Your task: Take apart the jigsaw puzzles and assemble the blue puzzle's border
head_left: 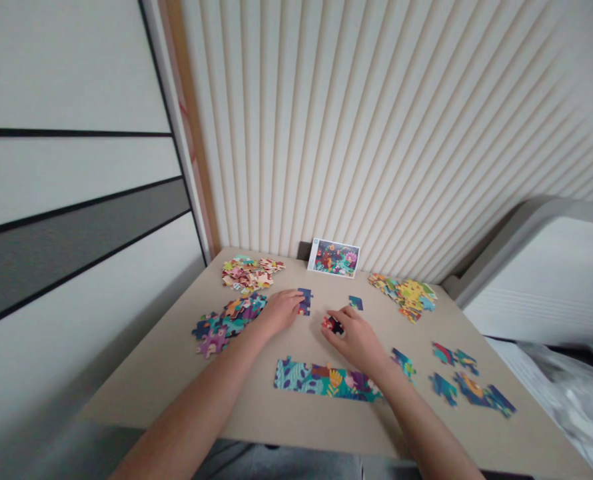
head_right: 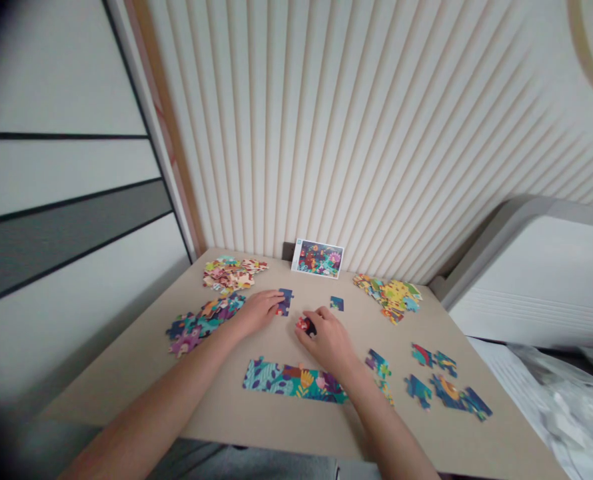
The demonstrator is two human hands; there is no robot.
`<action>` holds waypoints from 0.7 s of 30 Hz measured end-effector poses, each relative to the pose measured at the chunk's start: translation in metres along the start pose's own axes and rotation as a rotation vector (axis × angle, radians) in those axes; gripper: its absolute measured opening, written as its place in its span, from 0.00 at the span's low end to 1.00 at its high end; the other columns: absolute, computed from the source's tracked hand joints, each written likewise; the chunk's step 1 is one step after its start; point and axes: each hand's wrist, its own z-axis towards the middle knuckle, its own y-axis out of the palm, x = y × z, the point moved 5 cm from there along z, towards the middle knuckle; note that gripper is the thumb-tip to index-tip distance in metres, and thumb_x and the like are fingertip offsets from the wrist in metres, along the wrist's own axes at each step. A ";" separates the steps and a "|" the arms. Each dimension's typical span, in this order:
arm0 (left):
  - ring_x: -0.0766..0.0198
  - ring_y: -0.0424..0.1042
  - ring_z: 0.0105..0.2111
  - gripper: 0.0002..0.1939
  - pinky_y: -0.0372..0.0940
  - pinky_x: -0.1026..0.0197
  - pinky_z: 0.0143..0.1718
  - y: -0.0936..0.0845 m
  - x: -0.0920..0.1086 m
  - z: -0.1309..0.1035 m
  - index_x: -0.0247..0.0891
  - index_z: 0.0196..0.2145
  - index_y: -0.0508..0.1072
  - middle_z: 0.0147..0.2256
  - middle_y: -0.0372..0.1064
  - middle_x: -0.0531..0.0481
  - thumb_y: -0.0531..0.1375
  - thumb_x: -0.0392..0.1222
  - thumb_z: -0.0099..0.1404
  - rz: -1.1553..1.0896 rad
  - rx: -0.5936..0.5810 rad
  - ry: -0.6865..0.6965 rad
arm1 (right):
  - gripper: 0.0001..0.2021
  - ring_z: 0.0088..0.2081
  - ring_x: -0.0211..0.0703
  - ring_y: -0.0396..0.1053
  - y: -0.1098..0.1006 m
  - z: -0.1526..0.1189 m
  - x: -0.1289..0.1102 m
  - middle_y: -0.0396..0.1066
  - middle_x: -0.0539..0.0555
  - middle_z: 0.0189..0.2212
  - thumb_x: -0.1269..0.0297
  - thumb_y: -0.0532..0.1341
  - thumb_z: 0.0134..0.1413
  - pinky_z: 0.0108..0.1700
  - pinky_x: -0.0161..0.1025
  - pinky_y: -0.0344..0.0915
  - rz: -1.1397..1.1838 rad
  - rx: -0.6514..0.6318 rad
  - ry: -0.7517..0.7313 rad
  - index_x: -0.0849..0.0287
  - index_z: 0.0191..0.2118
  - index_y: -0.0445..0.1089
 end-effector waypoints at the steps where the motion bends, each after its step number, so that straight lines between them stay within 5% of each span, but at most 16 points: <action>1: 0.57 0.71 0.56 0.19 0.62 0.51 0.61 0.000 -0.001 0.000 0.39 0.53 0.76 0.55 0.73 0.44 0.53 0.34 0.70 -0.001 0.001 -0.008 | 0.21 0.43 0.46 0.73 0.007 0.011 -0.013 0.71 0.58 0.44 0.49 0.56 0.66 0.49 0.39 0.65 -0.015 -0.026 -0.015 0.55 0.56 0.72; 6: 0.56 0.71 0.56 0.18 0.63 0.52 0.61 -0.001 -0.002 -0.001 0.39 0.54 0.76 0.56 0.72 0.44 0.55 0.34 0.69 -0.016 -0.026 -0.026 | 0.22 0.41 0.46 0.73 0.035 0.043 -0.030 0.72 0.58 0.41 0.47 0.53 0.68 0.45 0.38 0.64 -0.009 -0.088 0.020 0.56 0.53 0.74; 14: 0.56 0.71 0.55 0.19 0.63 0.51 0.60 -0.005 0.004 0.001 0.40 0.53 0.76 0.55 0.73 0.44 0.53 0.34 0.70 0.013 -0.018 -0.027 | 0.24 0.53 0.50 0.67 0.041 0.020 -0.003 0.70 0.58 0.52 0.57 0.64 0.60 0.57 0.45 0.60 0.087 -0.136 -0.163 0.51 0.61 0.68; 21: 0.57 0.71 0.54 0.19 0.64 0.52 0.59 -0.004 0.003 0.002 0.40 0.52 0.77 0.54 0.73 0.44 0.53 0.33 0.69 0.016 -0.035 -0.030 | 0.13 0.47 0.47 0.68 0.051 0.018 -0.020 0.71 0.56 0.44 0.60 0.61 0.64 0.52 0.43 0.62 0.064 -0.124 -0.159 0.51 0.52 0.75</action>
